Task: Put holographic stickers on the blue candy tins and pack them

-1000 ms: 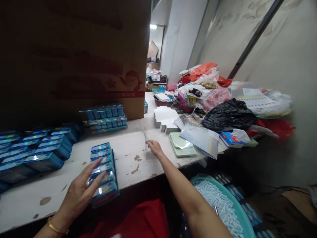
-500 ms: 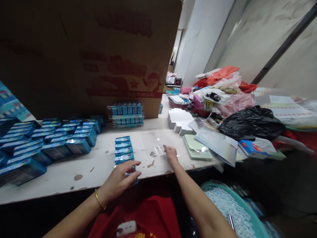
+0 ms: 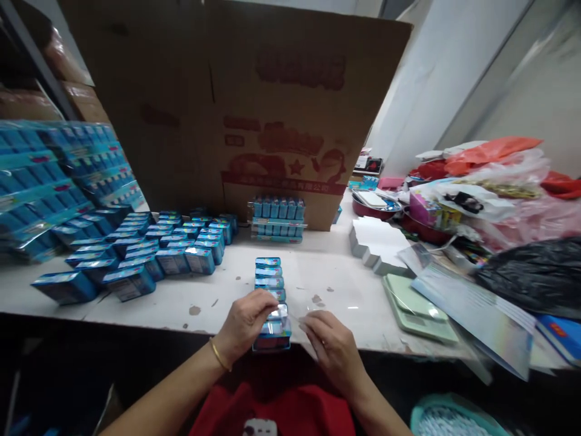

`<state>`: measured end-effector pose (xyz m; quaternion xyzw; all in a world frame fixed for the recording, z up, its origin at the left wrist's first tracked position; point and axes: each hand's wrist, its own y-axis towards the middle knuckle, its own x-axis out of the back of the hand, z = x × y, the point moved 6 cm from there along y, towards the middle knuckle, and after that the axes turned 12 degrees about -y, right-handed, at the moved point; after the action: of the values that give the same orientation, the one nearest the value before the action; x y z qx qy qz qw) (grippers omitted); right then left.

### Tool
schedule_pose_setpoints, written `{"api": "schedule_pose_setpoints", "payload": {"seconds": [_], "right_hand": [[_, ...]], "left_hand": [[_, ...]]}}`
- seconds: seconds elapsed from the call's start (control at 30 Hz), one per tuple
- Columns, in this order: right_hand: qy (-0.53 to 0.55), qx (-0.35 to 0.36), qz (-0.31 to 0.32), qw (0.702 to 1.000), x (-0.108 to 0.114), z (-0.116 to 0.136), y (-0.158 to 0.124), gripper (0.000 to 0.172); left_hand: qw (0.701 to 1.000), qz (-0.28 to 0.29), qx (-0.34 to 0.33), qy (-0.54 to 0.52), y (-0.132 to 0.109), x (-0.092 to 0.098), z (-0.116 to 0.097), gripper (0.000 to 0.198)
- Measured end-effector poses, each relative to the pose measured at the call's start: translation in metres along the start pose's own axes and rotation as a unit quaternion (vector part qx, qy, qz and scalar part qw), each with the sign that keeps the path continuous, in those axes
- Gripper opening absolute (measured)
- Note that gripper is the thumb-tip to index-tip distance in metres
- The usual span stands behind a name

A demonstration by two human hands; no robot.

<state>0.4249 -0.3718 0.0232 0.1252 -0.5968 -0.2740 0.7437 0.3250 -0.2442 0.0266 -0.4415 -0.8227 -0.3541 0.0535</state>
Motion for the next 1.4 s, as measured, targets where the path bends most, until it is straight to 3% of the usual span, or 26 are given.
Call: {"api": "schedule_pose_setpoints", "payload": {"seconds": [0.1,0.2,0.33,0.57,0.73,0.8,0.9,1.0,1.07,1.17,1.23,1.3,1.33,1.4], "right_hand": [[-0.108,0.039,-0.015,0.993,-0.003,0.005,0.003,0.018],[-0.194,0.085,-0.012,0.977,-0.007,0.019,0.015,0.02],[-0.203,0.103,-0.018,0.974,-0.015,0.032,0.023,0.025],[-0.102,-0.003,0.046,0.994,-0.023,0.024,0.014,0.021],[-0.198,-0.066,0.059,0.976,-0.02,-0.011,0.003,0.017],[-0.239,-0.132,0.077,0.959,-0.024,-0.035,0.006,0.019],[-0.224,-0.201,0.093,0.949,-0.039,-0.062,0.027,0.025],[-0.104,-0.241,0.041,0.964,-0.054,-0.075,0.066,0.029],[0.003,-0.263,-0.026,0.964,-0.051,-0.077,0.093,0.032],[0.133,-0.24,-0.172,0.946,-0.018,-0.067,0.126,0.037],[0.199,-0.21,-0.279,0.916,0.012,-0.056,0.138,0.044],[0.264,-0.202,-0.341,0.879,0.026,-0.051,0.148,0.054],[0.303,-0.209,-0.342,0.865,0.022,-0.054,0.155,0.057],[0.384,-0.244,-0.29,0.842,-0.011,-0.066,0.171,0.055]], "left_hand": [[0.999,0.013,-0.004,0.041,-0.009,0.009,-0.009,0.016],[0.99,0.044,0.013,0.136,-0.014,0.013,-0.019,0.03],[0.978,0.054,0.017,0.2,-0.016,0.015,-0.024,0.018],[0.975,-0.033,0.004,0.221,-0.02,0.017,-0.019,0.014],[0.979,-0.1,-0.055,0.166,-0.032,0.023,-0.034,0.008],[0.976,-0.154,-0.039,0.152,-0.033,0.033,-0.022,0.008],[0.969,-0.214,0.083,0.088,-0.021,0.047,0.029,0.021],[0.919,-0.263,0.281,-0.089,0.002,0.052,0.089,0.034],[0.882,-0.272,0.329,-0.201,0.027,0.052,0.101,0.036],[0.849,-0.309,0.287,-0.32,0.064,0.065,0.074,0.028],[0.85,-0.345,0.186,-0.352,0.082,0.081,0.043,0.026],[0.846,-0.377,0.088,-0.366,0.09,0.093,0.025,0.027],[0.836,-0.391,0.073,-0.378,0.091,0.095,0.029,0.025],[0.798,-0.416,0.118,-0.42,0.09,0.089,0.061,0.019]]}}
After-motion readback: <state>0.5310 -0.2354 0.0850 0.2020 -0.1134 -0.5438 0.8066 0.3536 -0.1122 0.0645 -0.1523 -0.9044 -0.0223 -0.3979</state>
